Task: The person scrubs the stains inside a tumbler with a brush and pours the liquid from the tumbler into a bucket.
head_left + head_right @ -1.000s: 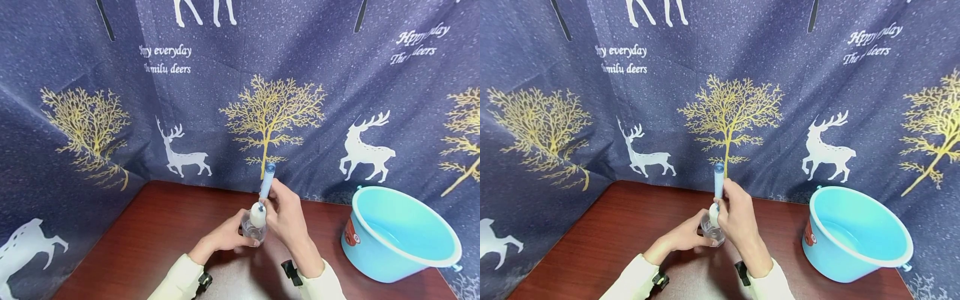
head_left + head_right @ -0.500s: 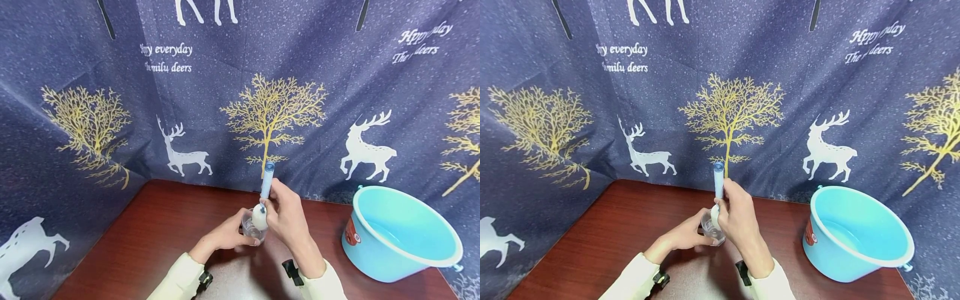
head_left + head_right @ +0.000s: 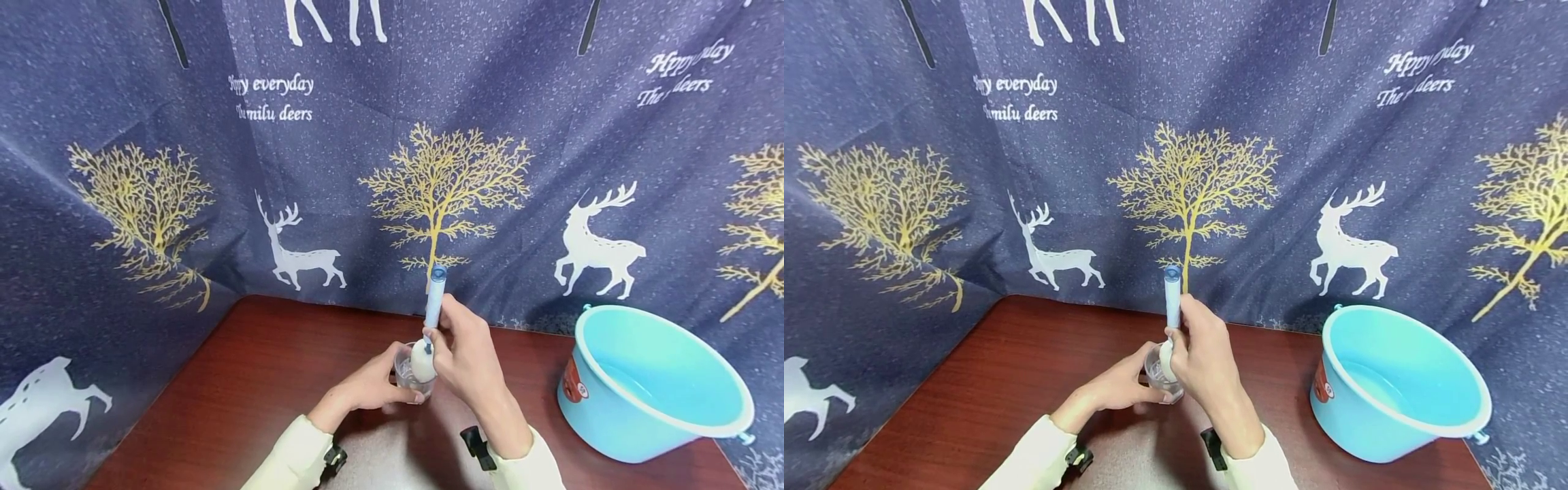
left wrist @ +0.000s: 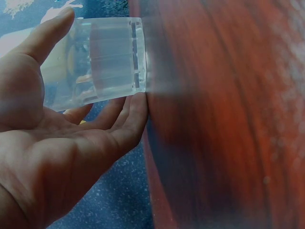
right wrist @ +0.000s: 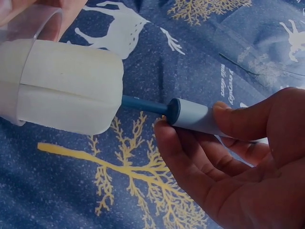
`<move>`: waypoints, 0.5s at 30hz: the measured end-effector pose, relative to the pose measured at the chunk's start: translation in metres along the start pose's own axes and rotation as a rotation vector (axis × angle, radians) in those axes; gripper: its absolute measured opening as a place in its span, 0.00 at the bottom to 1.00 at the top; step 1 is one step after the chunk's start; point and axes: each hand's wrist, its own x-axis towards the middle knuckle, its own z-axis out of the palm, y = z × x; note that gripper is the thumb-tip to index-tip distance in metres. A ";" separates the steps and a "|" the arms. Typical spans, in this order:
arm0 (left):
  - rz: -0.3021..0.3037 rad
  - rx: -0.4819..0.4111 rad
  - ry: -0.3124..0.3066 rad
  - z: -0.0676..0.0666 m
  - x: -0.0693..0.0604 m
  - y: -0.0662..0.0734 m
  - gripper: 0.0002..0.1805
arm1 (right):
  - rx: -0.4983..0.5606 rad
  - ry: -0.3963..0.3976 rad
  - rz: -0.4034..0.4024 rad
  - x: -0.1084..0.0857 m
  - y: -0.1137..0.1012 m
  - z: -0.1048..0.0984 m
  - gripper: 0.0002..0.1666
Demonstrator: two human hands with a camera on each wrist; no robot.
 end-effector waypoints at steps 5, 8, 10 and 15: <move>-0.005 -0.002 0.002 0.000 0.000 0.000 0.41 | -0.002 -0.008 0.000 -0.001 -0.001 0.000 0.21; -0.006 0.001 0.003 0.000 0.000 0.000 0.41 | 0.000 -0.009 -0.005 -0.001 -0.002 0.000 0.21; -0.006 0.004 0.003 0.000 0.001 -0.001 0.41 | 0.002 -0.009 -0.007 -0.001 -0.002 0.000 0.21; -0.004 0.021 0.011 0.000 0.001 -0.001 0.42 | 0.010 -0.011 -0.008 -0.002 -0.003 0.000 0.21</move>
